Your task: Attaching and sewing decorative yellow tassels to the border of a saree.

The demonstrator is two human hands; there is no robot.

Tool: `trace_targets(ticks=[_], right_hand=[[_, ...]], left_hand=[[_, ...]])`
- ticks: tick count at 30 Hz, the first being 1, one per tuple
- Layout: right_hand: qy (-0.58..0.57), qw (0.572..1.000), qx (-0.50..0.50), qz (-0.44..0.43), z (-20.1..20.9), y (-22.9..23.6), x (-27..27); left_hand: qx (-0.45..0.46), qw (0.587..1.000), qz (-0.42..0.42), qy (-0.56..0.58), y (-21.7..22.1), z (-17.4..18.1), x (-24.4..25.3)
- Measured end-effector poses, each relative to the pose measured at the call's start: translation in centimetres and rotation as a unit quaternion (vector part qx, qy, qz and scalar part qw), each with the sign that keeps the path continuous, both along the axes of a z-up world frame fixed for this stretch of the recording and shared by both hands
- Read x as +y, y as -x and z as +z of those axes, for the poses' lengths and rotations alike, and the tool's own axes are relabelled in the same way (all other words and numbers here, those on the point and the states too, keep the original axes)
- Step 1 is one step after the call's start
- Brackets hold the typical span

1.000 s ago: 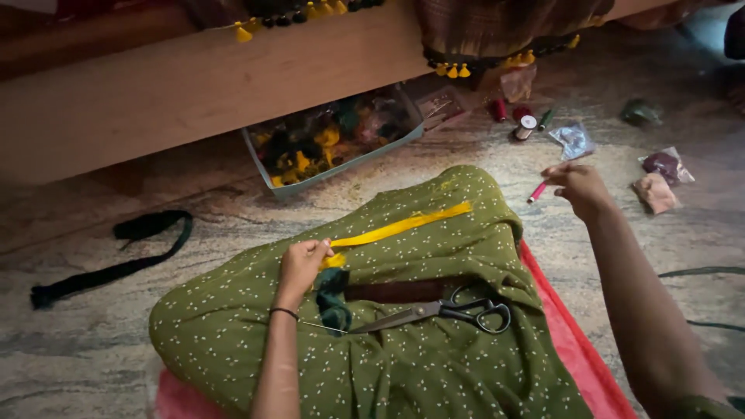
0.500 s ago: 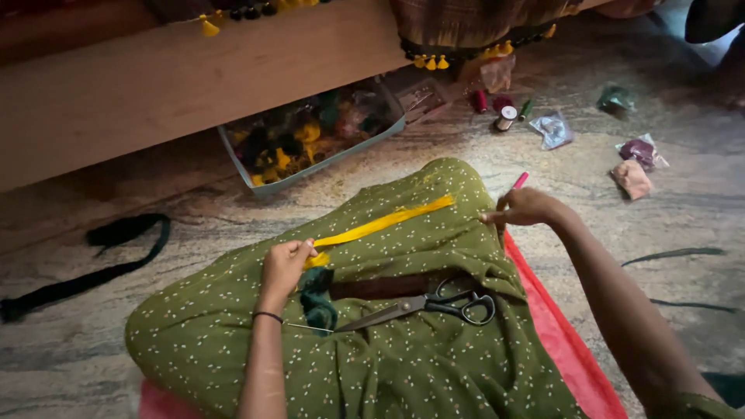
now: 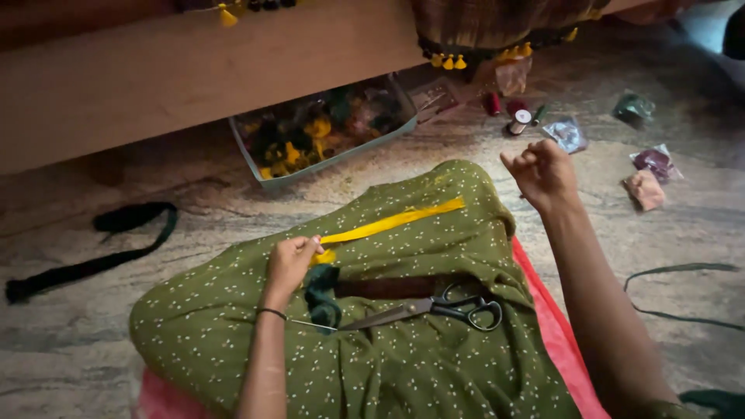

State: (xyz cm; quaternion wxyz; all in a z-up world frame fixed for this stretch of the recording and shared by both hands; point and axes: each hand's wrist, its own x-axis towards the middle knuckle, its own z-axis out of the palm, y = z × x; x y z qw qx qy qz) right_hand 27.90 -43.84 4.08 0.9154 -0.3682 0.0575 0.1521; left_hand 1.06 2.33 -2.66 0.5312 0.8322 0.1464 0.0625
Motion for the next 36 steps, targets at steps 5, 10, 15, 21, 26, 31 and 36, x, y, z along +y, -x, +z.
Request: trace_targets(ticks=[5,10,15,21,26,31,36], right_hand=[[0.054,0.998,-0.034,-0.008,-2.9,-2.6,-2.5],[0.514,0.838,-0.177,0.046,2.8,3.0,1.1],[0.818,0.400,-0.297,0.286,-1.6,2.5,0.8],[0.604,0.751,-0.193,0.186,-3.6,2.7,-1.4],[0.401,0.910,-0.076,0.067,-0.4,3.5,0.2],[0.123,0.992,-0.027,-0.023,0.3,3.1,1.3],[-0.026,0.999,0.015,0.012,-6.1,-0.3,-0.8]], left_hand=[[0.036,0.999,0.016,0.025,0.1,-0.2,0.0],[0.006,1.000,0.008,0.007,0.1,0.9,-0.3],[0.038,0.999,0.000,-0.030,-0.3,-0.1,0.0],[0.005,0.999,0.005,-0.032,0.2,0.3,-0.3],[0.023,0.999,0.016,-0.021,0.0,0.6,-0.4],[-0.005,1.000,0.008,-0.001,0.2,0.6,-0.5],[0.050,0.998,0.031,-0.011,0.2,1.3,-0.7]])
